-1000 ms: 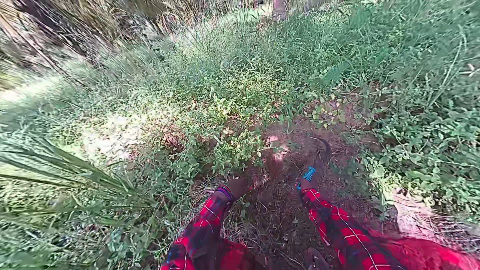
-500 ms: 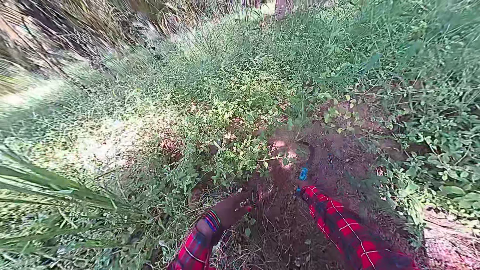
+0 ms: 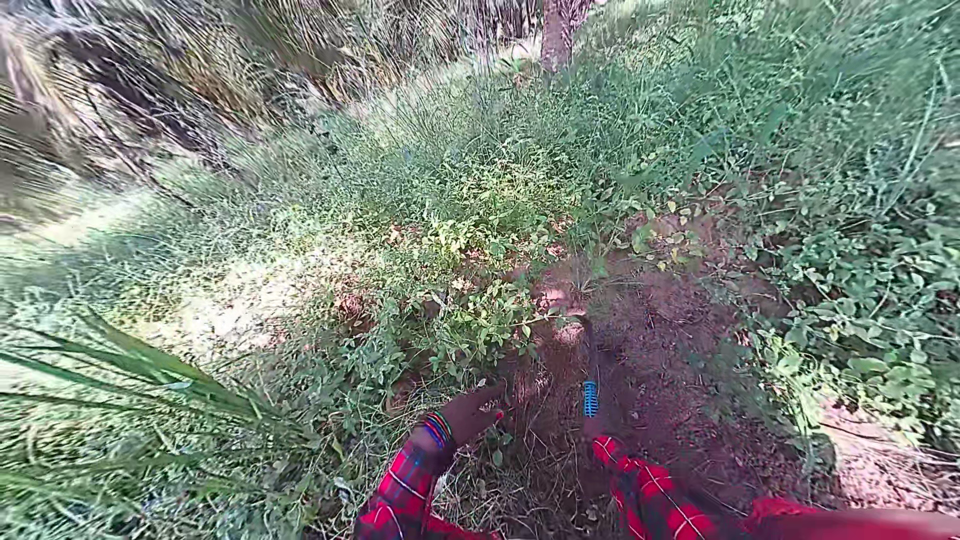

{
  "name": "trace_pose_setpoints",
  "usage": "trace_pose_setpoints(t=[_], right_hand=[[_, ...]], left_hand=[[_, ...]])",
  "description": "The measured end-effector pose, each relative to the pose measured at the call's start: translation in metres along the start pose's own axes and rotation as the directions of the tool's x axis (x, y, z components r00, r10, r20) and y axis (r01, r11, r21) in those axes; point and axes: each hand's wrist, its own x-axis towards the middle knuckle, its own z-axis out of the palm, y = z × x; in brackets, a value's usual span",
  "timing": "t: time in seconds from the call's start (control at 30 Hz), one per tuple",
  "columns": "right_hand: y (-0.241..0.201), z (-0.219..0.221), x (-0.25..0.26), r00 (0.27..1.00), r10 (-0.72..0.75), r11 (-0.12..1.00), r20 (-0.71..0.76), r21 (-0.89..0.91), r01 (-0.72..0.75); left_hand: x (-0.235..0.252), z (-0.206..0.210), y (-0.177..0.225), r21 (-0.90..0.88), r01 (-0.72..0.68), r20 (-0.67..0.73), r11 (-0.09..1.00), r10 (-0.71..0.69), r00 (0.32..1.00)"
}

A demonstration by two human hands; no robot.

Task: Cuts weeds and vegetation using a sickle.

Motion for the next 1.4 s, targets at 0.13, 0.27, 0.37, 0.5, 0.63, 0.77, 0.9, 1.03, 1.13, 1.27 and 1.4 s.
trace_pose_setpoints(t=[0.13,0.27,0.37,0.5,0.63,0.77,0.9,1.03,1.13,1.27,1.4], right_hand=[[-0.075,-0.054,0.017,0.974,-0.218,0.954,-0.067,-0.223,0.198],[-0.138,-0.096,0.045,0.960,-0.277,0.876,-0.049,-0.422,0.232],[-0.119,-0.093,0.085,0.982,-0.178,0.893,-0.061,-0.430,0.135],[-0.046,-0.059,0.082,0.989,-0.125,0.871,-0.080,-0.487,0.070],[-0.008,-0.040,0.033,0.998,-0.059,0.923,0.035,-0.379,0.068],[-0.001,-0.012,-0.006,0.994,-0.088,0.940,0.064,-0.325,0.104],[-0.015,0.006,-0.050,0.946,-0.206,0.898,0.252,-0.335,0.285],[-0.042,0.012,-0.053,0.898,-0.325,0.861,0.298,-0.299,0.411],[-0.054,-0.002,-0.037,0.929,-0.334,0.918,0.160,-0.169,0.359],[-0.059,-0.031,0.004,0.951,-0.268,0.958,-0.154,0.062,0.280],[-0.092,-0.064,0.033,0.894,-0.208,0.918,-0.396,0.237,0.319]], left_hand=[[0.007,-0.002,-0.010,-0.020,0.019,-0.010,1.000,-0.019,1.000],[0.020,-0.003,-0.013,-0.023,0.010,-0.013,1.000,-0.011,1.000],[0.019,-0.001,-0.016,-0.035,-0.012,0.002,0.999,0.012,1.000],[0.020,-0.003,-0.016,-0.032,-0.022,0.007,0.999,0.022,1.000],[0.023,-0.002,-0.012,0.006,-0.008,0.025,1.000,0.008,1.000],[0.023,0.001,0.001,0.056,0.015,0.041,0.998,-0.017,0.999],[0.021,0.008,-0.004,0.063,-0.021,0.007,0.998,0.020,1.000],[0.015,0.010,-0.023,0.007,-0.049,-0.006,0.999,0.049,0.999],[0.011,0.006,-0.032,0.002,-0.031,-0.008,1.000,0.031,0.999],[0.015,0.001,-0.041,-0.051,-0.033,-0.023,0.998,0.032,0.999],[0.015,0.005,-0.036,-0.082,-0.063,-0.029,0.995,0.060,0.998]])
